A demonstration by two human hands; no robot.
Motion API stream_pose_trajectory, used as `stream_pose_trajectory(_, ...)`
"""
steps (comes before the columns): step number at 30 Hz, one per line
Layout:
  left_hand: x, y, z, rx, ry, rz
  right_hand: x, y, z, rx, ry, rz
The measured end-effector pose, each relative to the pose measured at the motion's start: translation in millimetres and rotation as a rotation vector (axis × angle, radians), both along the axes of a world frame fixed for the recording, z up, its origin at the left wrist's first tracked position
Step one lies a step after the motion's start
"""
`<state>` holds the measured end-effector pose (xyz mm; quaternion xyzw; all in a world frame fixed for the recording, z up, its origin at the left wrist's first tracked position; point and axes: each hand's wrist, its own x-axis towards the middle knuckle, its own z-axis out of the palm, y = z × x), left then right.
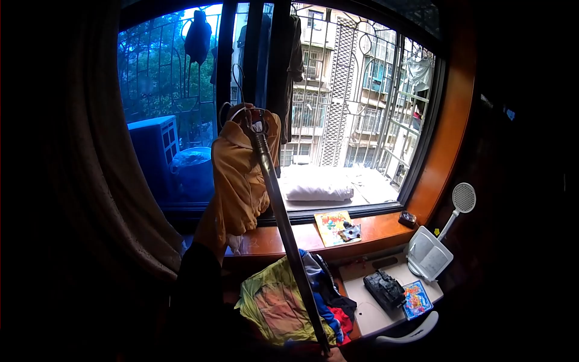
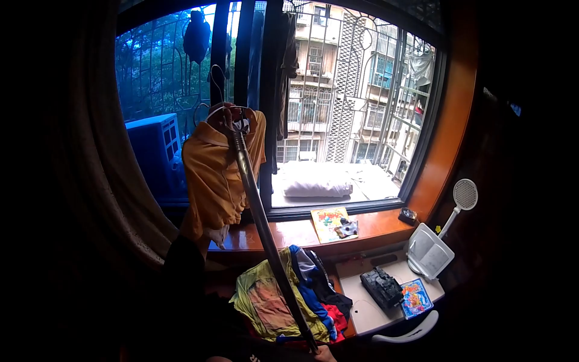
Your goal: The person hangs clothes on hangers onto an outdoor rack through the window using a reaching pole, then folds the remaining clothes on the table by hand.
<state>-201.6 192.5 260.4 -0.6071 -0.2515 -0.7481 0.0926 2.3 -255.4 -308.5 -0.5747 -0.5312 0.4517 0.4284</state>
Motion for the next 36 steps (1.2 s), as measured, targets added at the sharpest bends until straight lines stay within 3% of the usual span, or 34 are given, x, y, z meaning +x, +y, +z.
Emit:
stream_pose_trajectory(10,-24,-9,-6,-0.145,-0.073,-0.154,21,29,-22,-0.021,0.017,0.207)
stream_pose_trajectory(16,-70,-21,-35,-0.317,-0.218,-0.285,24,83,-23,-0.103,0.109,0.371)
stream_pose_trajectory(17,-79,-21,-42,-0.345,-0.248,-0.298,12,89,15,-0.154,0.189,0.307)
stream_pose_trajectory(19,-100,-24,-57,-0.408,-0.307,-0.321,0,111,108,-0.228,0.075,0.374)
stream_pose_trajectory(21,-121,-26,-73,-0.465,-0.360,-0.333,-3,136,94,-0.347,-0.033,0.426)
stream_pose_trajectory(25,-161,-28,-104,-0.563,-0.461,-0.331,-6,157,75,-0.227,-0.226,0.621)
stream_pose_trajectory(28,-188,-23,-129,-0.626,-0.526,-0.323,4,197,74,-0.217,-0.213,1.088)
stream_pose_trajectory(29,-195,-20,-137,-0.648,-0.542,-0.323,-1,224,141,-0.384,-0.223,1.127)
stream_pose_trajectory(30,-203,-15,-144,-0.669,-0.560,-0.319,7,254,141,-0.319,-0.278,0.904)
stream_pose_trajectory(32,-216,-4,-157,-0.706,-0.584,-0.317,-7,333,191,-0.056,-0.239,0.586)
stream_pose_trajectory(33,-222,1,-162,-0.724,-0.593,-0.318,-19,373,211,0.041,-0.347,0.434)
stream_pose_trajectory(34,-227,6,-169,-0.744,-0.607,-0.325,-32,416,221,0.247,-0.334,0.345)
stream_pose_trajectory(36,-236,16,-182,-0.775,-0.631,-0.327,-59,499,248,0.273,-0.390,0.267)
